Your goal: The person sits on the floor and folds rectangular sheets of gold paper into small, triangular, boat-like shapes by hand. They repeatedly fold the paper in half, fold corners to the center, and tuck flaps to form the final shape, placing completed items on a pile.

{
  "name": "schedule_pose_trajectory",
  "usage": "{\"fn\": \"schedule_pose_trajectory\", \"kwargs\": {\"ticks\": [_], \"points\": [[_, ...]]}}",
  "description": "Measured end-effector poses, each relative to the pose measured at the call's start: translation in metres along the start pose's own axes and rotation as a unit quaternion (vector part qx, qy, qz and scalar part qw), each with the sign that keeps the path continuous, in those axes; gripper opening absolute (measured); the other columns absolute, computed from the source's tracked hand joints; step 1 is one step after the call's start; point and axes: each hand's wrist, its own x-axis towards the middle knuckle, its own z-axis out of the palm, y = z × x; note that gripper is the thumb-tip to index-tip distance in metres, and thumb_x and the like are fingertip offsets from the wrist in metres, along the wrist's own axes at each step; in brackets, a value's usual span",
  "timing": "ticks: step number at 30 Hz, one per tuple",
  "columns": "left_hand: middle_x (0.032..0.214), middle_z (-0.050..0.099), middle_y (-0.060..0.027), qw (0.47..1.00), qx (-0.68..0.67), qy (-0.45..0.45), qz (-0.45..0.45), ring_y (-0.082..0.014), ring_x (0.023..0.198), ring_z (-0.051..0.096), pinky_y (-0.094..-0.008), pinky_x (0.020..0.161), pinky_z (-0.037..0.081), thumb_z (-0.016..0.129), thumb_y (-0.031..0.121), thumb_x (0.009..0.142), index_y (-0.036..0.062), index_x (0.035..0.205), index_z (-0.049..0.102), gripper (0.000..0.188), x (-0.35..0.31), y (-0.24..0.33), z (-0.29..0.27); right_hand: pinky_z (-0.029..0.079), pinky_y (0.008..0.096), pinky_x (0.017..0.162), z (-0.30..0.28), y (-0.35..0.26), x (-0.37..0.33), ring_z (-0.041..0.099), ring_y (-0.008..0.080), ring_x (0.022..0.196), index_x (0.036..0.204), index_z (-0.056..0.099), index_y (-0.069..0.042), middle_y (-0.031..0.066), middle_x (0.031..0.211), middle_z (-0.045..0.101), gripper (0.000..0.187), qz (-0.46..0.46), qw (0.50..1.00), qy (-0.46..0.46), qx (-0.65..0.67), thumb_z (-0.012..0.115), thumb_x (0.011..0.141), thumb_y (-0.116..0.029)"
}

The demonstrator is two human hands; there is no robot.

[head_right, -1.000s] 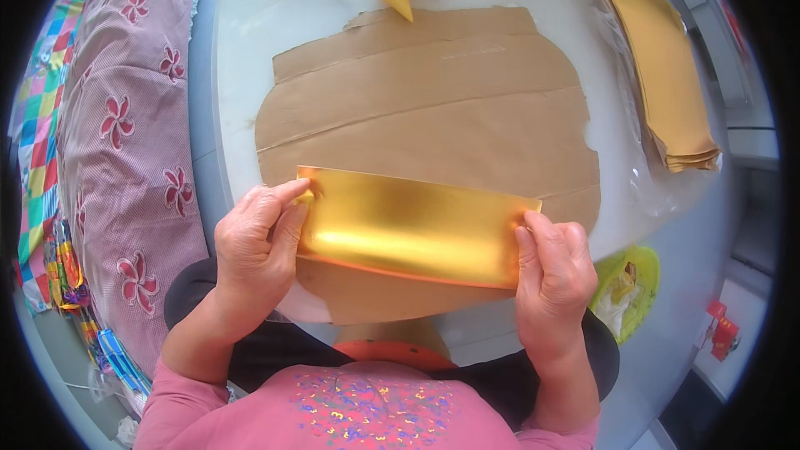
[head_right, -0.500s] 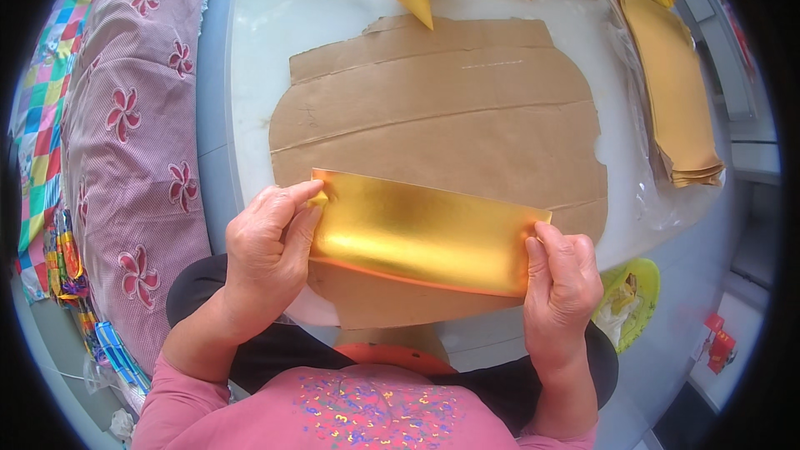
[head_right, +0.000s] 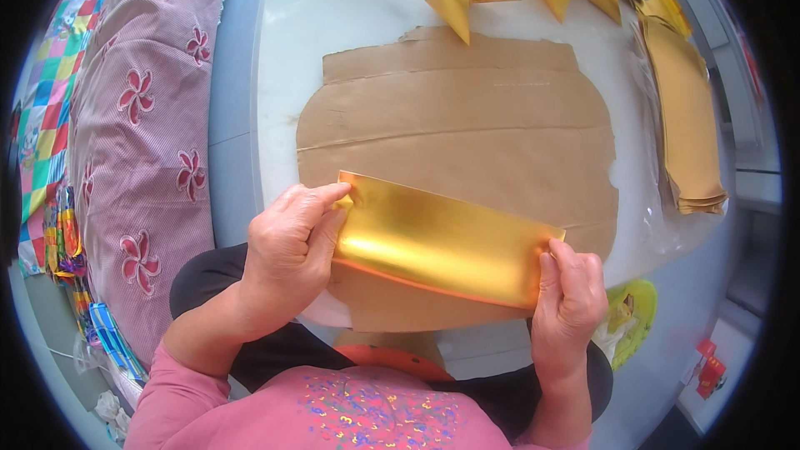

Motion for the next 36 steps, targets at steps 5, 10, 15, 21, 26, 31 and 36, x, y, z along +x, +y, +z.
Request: {"fn": "schedule_pose_trajectory", "kwargs": {"ticks": [5,10,15,21,26,31,36], "points": [[0.08,0.06,-0.014,1.0,0.005,0.0,-0.001,-0.0311,0.071,0.061,-0.0396,0.059,0.051,0.061,-0.002,0.085,0.0006,0.109,0.062,0.023,-0.0001,0.0003,-0.001,0.046,0.0283,0.064,-0.0004,0.0019,-0.0001,0.055,0.019,0.072,0.105,0.066,0.001,0.0092,0.084,0.057,0.017,-0.007,1.0,0.002,0.0,0.064,0.089,0.004],[0.081,0.061,-0.0143,1.0,-0.002,-0.004,-0.014,-0.03,0.07,0.061,-0.0374,0.061,0.051,0.062,-0.003,0.085,0.0,0.108,0.063,0.024,0.0006,0.0032,-0.0015,0.046,0.0285,0.063,-0.0006,0.002,0.0001,0.055,0.0191,0.071,0.105,0.066,0.001,0.0096,0.083,0.057,0.017,-0.01,1.0,0.006,0.004,0.065,0.088,0.004],[0.083,0.062,-0.0155,1.0,0.005,-0.004,0.004,-0.0328,0.073,0.062,-0.0399,0.064,0.052,0.062,-0.002,0.085,0.0006,0.11,0.063,0.026,0.0021,0.0033,-0.002,0.047,0.0295,0.062,-0.0011,0.0045,0.0011,0.056,0.0202,0.069,0.106,0.066,0.001,0.0109,0.083,0.057,0.019,-0.021,1.0,0.009,0.006,0.066,0.087,0.004],[0.082,0.061,-0.015,0.999,-0.006,-0.016,-0.027,-0.0295,0.07,0.061,-0.0361,0.064,0.05,0.063,-0.004,0.086,-0.0013,0.11,0.064,0.025,0.003,0.0069,-0.0005,0.047,0.0312,0.061,-0.0019,0.0067,-0.0002,0.056,0.023,0.067,0.107,0.066,0.0,0.0116,0.081,0.055,0.022,-0.007,1.0,0.01,0.019,0.068,0.086,0.003],[0.08,0.06,-0.0141,1.0,0.003,-0.016,-0.019,-0.0261,0.068,0.058,-0.0337,0.063,0.048,0.062,-0.006,0.085,-0.0028,0.11,0.064,0.025,0.0031,0.0068,0.0002,0.047,0.0321,0.06,-0.0005,0.0087,-0.0001,0.056,0.0234,0.066,0.107,0.066,-0.001,0.011,0.08,0.054,0.021,-0.006,0.999,0.014,0.034,0.067,0.086,0.002],[0.078,0.059,-0.0125,1.0,-0.004,-0.016,-0.021,-0.0233,0.066,0.056,-0.0322,0.061,0.046,0.062,-0.006,0.086,-0.003,0.11,0.064,0.024,0.0029,0.0066,0.0018,0.047,0.0332,0.058,-0.0007,0.0094,-0.0009,0.056,0.025,0.066,0.106,0.065,-0.002,0.0109,0.079,0.053,0.023,-0.012,0.999,0.024,0.024,0.068,0.084,0.004],[0.078,0.059,-0.0119,0.999,-0.002,-0.018,-0.03,-0.0223,0.065,0.056,-0.0319,0.06,0.046,0.063,-0.007,0.085,-0.0027,0.109,0.065,0.024,0.0015,0.0052,0.0016,0.047,0.0339,0.058,-0.0004,0.0097,-0.0003,0.057,0.0256,0.066,0.105,0.065,-0.002,0.011,0.078,0.054,0.023,-0.026,0.999,0.028,0.017,0.069,0.083,0.004]]}}
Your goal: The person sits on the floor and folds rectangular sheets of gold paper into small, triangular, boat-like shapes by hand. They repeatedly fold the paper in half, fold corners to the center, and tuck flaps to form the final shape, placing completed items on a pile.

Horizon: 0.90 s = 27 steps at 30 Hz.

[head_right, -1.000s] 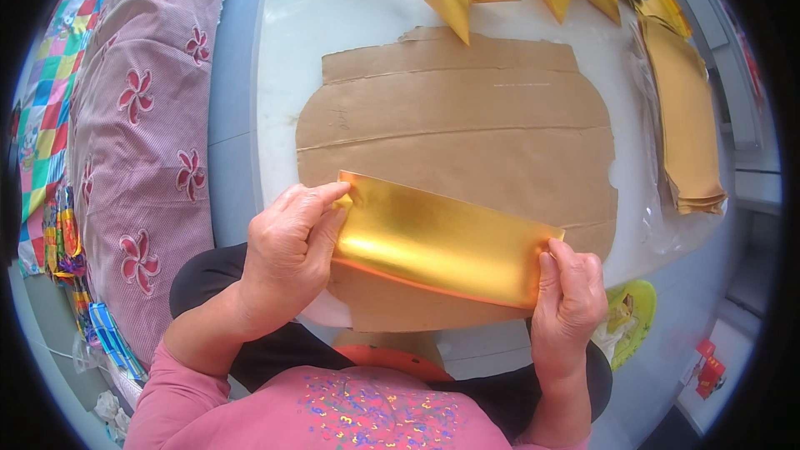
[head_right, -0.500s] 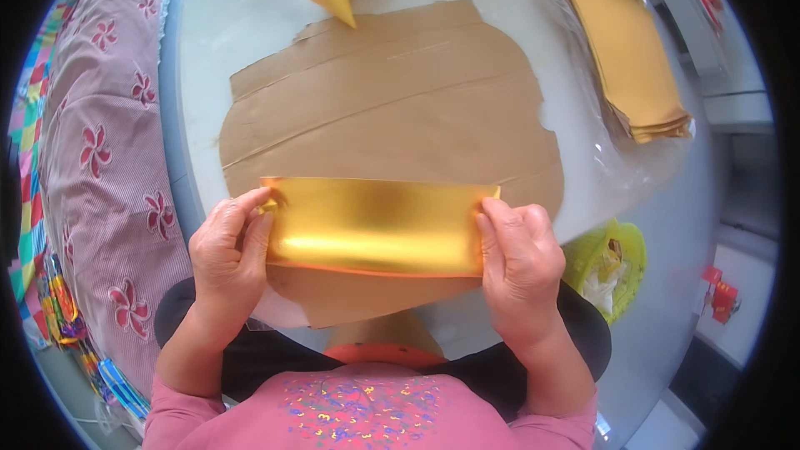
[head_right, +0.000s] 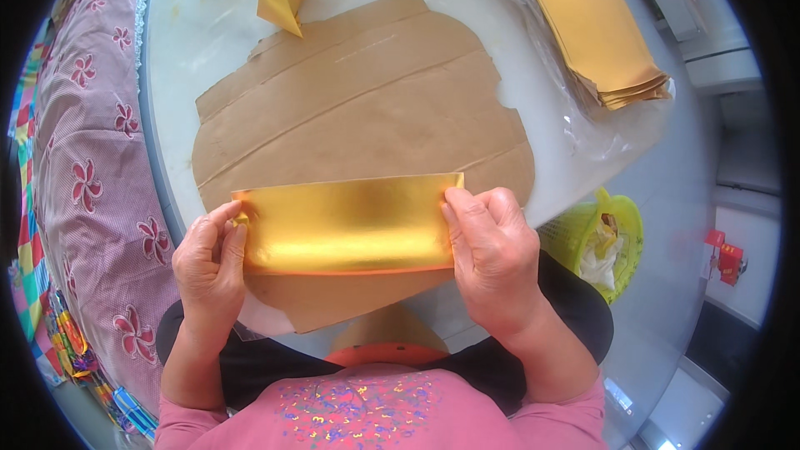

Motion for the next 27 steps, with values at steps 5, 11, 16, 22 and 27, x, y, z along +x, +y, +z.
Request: {"fn": "schedule_pose_trajectory", "kwargs": {"ticks": [5,11,16,22,27], "points": [[0.079,0.06,-0.0119,1.0,0.003,0.003,0.007,-0.0226,0.065,0.056,-0.0315,0.061,0.047,0.062,-0.007,0.085,-0.0021,0.109,0.065,0.025,0.0003,-0.0011,0.0001,0.047,0.0339,0.057,-0.0001,-0.0001,0.0009,0.056,0.0255,0.065,0.104,0.065,-0.002,0.0109,0.077,0.053,0.023,0.003,1.0,-0.001,0.004,0.069,0.083,0.004],[0.079,0.06,-0.0125,1.0,0.005,0.005,0.01,-0.0234,0.066,0.057,-0.0319,0.062,0.047,0.063,-0.006,0.085,-0.0023,0.109,0.065,0.024,0.0006,-0.0013,-0.0002,0.046,0.0346,0.057,-0.0003,-0.0011,0.0011,0.056,0.0257,0.065,0.104,0.065,-0.003,0.0112,0.076,0.053,0.022,0.011,1.0,-0.003,0.002,0.068,0.083,0.003],[0.079,0.06,-0.0133,0.999,0.016,0.014,0.028,-0.0252,0.067,0.058,-0.0331,0.063,0.048,0.062,-0.006,0.085,-0.0022,0.109,0.065,0.025,-0.0002,0.0002,-0.0003,0.046,0.0357,0.058,-0.0022,-0.0034,0.0011,0.056,0.0282,0.066,0.104,0.064,-0.003,0.0125,0.079,0.054,0.021,0.017,1.0,-0.014,0.005,0.068,0.085,0.002],[0.081,0.059,-0.0142,0.995,0.078,0.019,0.067,-0.0279,0.07,0.059,-0.0362,0.063,0.05,0.062,-0.006,0.084,-0.0009,0.109,0.064,0.026,-0.0005,0.0008,0.0019,0.047,0.0378,0.062,-0.0041,-0.0054,0.0025,0.056,0.031,0.07,0.104,0.063,-0.003,0.0137,0.081,0.054,0.018,0.028,0.999,-0.026,0.005,0.065,0.086,0.001],[0.088,0.058,-0.0117,0.972,0.177,0.065,0.14,-0.0284,0.082,0.06,-0.0388,0.067,0.052,0.063,-0.005,0.075,0.0016,0.106,0.065,0.031,-0.0042,0.0051,0.0056,0.047,0.0404,0.063,-0.0045,-0.0088,0.0023,0.056,0.0328,0.071,0.102,0.062,-0.003,0.0143,0.082,0.055,0.015,0.032,0.999,-0.021,0.013,0.064,0.088,0.0]]}}
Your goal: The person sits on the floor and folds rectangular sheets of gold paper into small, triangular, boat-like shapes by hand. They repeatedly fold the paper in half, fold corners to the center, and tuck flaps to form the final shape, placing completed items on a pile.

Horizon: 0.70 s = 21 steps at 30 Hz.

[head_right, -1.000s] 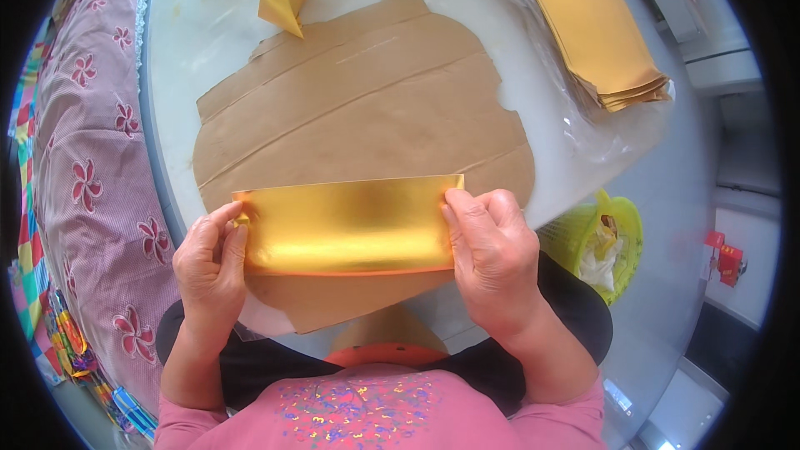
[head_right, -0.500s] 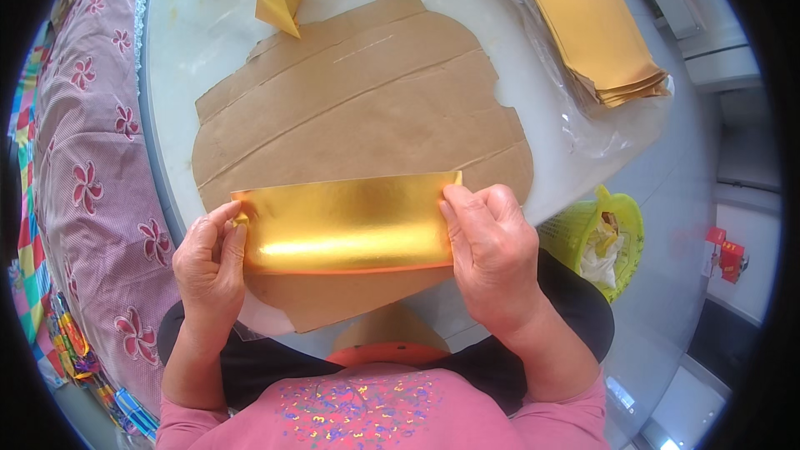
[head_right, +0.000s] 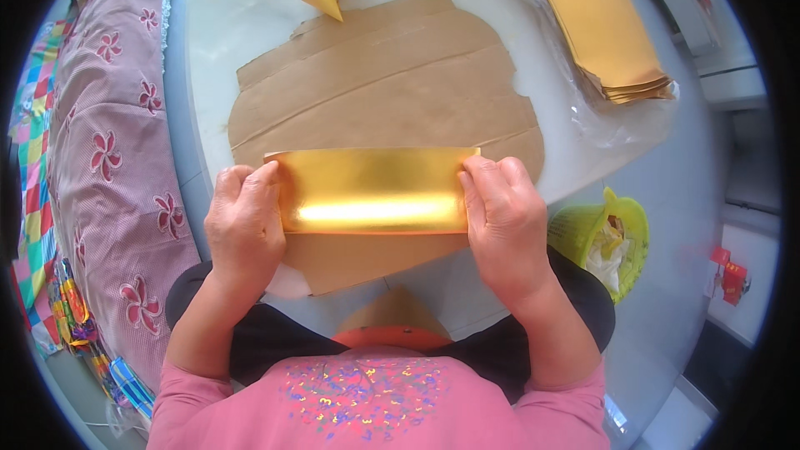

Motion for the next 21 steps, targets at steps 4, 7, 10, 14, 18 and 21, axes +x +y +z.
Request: {"fn": "schedule_pose_trajectory", "kwargs": {"ticks": [4,7,10,14,18,21], "points": [[0.095,0.06,-0.0125,0.991,0.009,0.01,0.13,-0.0298,0.092,0.06,-0.039,0.076,0.053,0.062,0.0,0.071,-0.0018,0.1,0.064,0.029,0.006,-0.002,0.006,0.047,0.0414,0.064,0.001,0.002,0.0,0.056,0.0336,0.072,0.099,0.061,-0.003,0.0148,0.083,0.056,0.011,-0.017,1.0,0.003,-0.005,0.063,0.088,-0.001],[0.097,0.062,-0.0148,0.983,0.033,-0.003,0.18,-0.0303,0.093,0.061,-0.0385,0.081,0.053,0.062,0.003,0.071,-0.0029,0.1,0.064,0.03,0.005,0.0,0.006,0.047,0.0423,0.065,0.002,0.005,0.0,0.056,0.0343,0.073,0.096,0.06,-0.003,0.0152,0.082,0.056,0.008,-0.025,1.0,0.007,0.001,0.062,0.088,-0.002],[0.095,0.063,-0.017,0.978,0.068,-0.004,0.198,-0.0314,0.094,0.062,-0.039,0.082,0.053,0.063,0.008,0.073,-0.0023,0.104,0.064,0.033,0.005,0.003,0.005,0.047,0.0431,0.065,0.0,0.004,0.0,0.056,0.0351,0.073,0.092,0.059,-0.004,0.0157,0.081,0.055,0.004,-0.016,1.0,0.003,0.004,0.061,0.089,-0.004],[0.092,0.061,-0.0167,0.98,0.098,-0.029,0.169,-0.0351,0.093,0.061,-0.0426,0.079,0.052,0.068,0.025,0.078,0.0053,0.116,0.066,0.043,0.006,0.027,-0.001,0.048,0.0446,0.066,0.002,0.008,-0.001,0.058,0.0367,0.075,0.088,0.057,-0.005,0.0164,0.081,0.056,0.003,-0.024,1.0,0.003,-0.011,0.06,0.089,-0.006],[0.092,0.057,-0.0175,0.982,0.108,-0.054,0.142,-0.0393,0.098,0.056,-0.047,0.082,0.049,0.068,0.05,0.079,0.0113,0.123,0.065,0.059,0.002,0.041,0.003,0.048,0.0469,0.067,0.004,0.012,-0.001,0.059,0.0384,0.077,0.088,0.056,-0.006,0.0168,0.081,0.056,0.003,-0.03,0.999,0.002,-0.027,0.059,0.089,-0.008],[0.105,0.054,-0.0211,0.984,0.073,-0.075,0.147,-0.0392,0.103,0.051,-0.0479,0.092,0.045,0.066,0.057,0.079,-0.0014,0.124,0.06,0.074,0.004,0.044,0.006,0.049,0.0476,0.066,0.003,0.012,-0.001,0.059,0.0387,0.075,0.089,0.057,-0.006,0.017,0.081,0.057,0.004,-0.034,0.999,0.006,-0.033,0.059,0.089,-0.009]]}}
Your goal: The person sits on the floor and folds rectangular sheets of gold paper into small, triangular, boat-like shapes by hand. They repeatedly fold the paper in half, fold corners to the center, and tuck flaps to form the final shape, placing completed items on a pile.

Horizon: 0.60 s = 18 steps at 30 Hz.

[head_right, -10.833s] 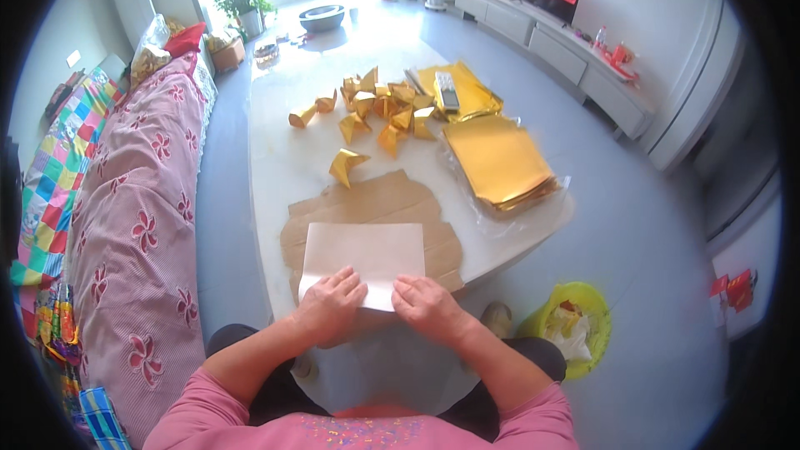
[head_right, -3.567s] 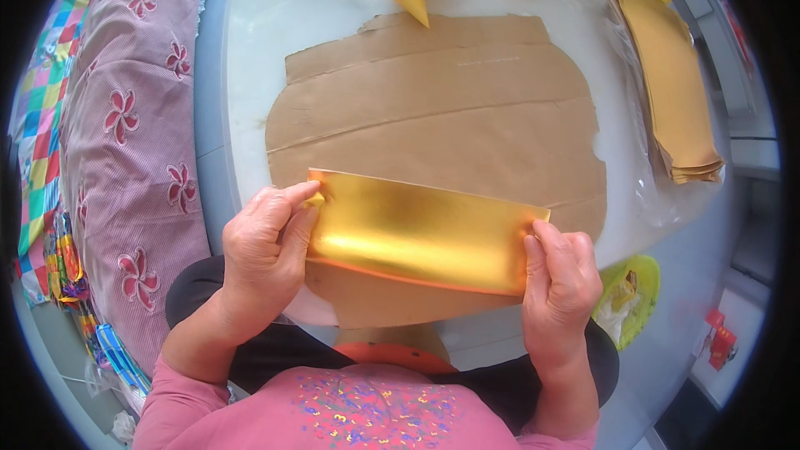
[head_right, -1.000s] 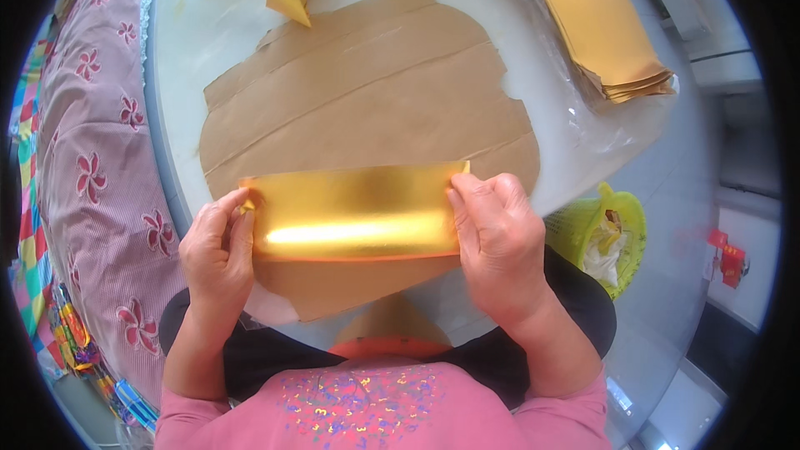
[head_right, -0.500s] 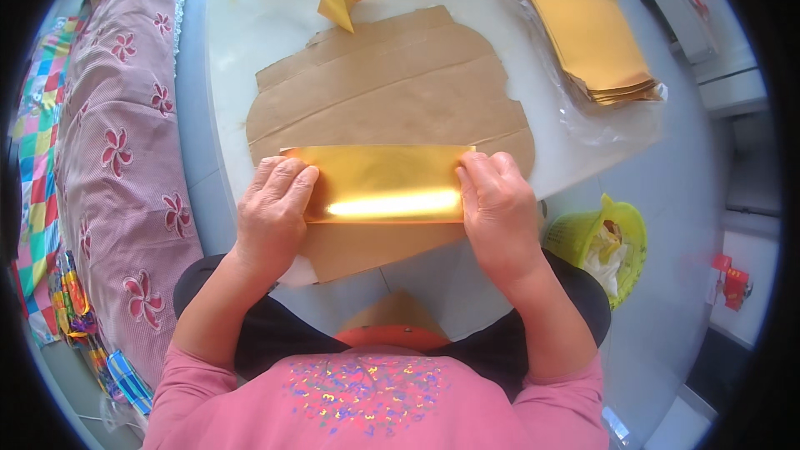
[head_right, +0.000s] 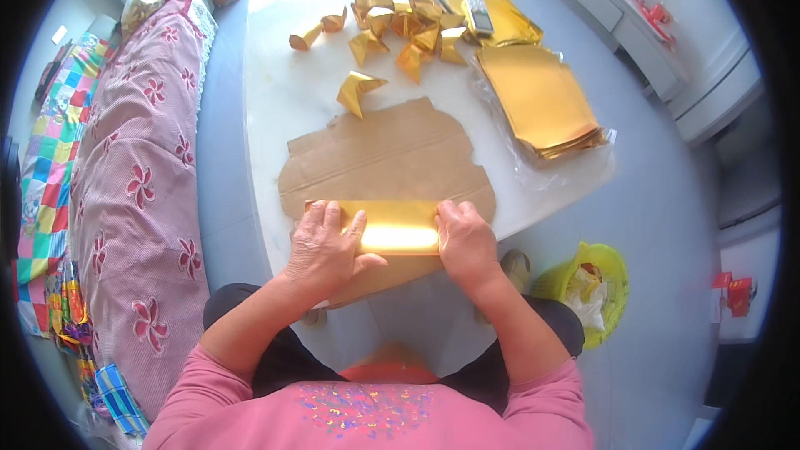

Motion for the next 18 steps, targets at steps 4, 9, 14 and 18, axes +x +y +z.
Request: {"fn": "schedule_pose_trajectory", "kwargs": {"ticks": [4,9,14,18], "points": [[0.119,0.048,-0.0253,0.995,-0.092,-0.047,0.01,-0.0407,0.11,0.048,-0.0484,0.101,0.039,0.065,0.056,0.081,-0.0144,0.128,0.047,0.087,0.006,0.004,0.008,0.05,0.0483,0.067,0.003,0.003,-0.001,0.06,0.0394,0.077,0.089,0.057,-0.007,0.0175,0.083,0.058,0.004,-0.001,1.0,-0.002,-0.002,0.059,0.089,-0.011],[0.128,0.045,-0.0358,0.992,-0.04,-0.106,0.057,-0.0463,0.116,0.046,-0.0518,0.1,0.039,0.06,0.064,0.081,0.0024,0.138,0.048,0.084,0.009,0.019,-0.003,0.05,0.0487,0.068,0.003,0.006,-0.002,0.061,0.0404,0.078,0.091,0.058,-0.007,0.0181,0.085,0.059,0.006,-0.004,1.0,0.0,-0.009,0.058,0.091,-0.013],[0.126,0.043,-0.0399,0.994,-0.04,-0.078,0.064,-0.0509,0.116,0.045,-0.0551,0.097,0.039,0.059,0.067,0.081,0.0195,0.138,0.054,0.075,0.005,0.024,-0.003,0.05,0.0493,0.069,0.0,0.0,-0.004,0.061,0.0413,0.078,0.092,0.058,-0.006,0.0184,0.087,0.059,0.008,-0.005,1.0,-0.007,-0.028,0.057,0.092,-0.014],[0.126,0.043,-0.0404,0.994,-0.039,-0.081,0.062,-0.0513,0.117,0.044,-0.056,0.098,0.039,0.059,0.067,0.08,0.0186,0.138,0.053,0.076,0.005,0.026,-0.004,0.051,0.0486,0.071,-0.003,-0.006,-0.006,0.062,0.0374,0.083,0.09,0.058,-0.006,0.0163,0.088,0.059,0.007,0.02,0.997,-0.033,-0.072,0.057,0.091,-0.012]]}}
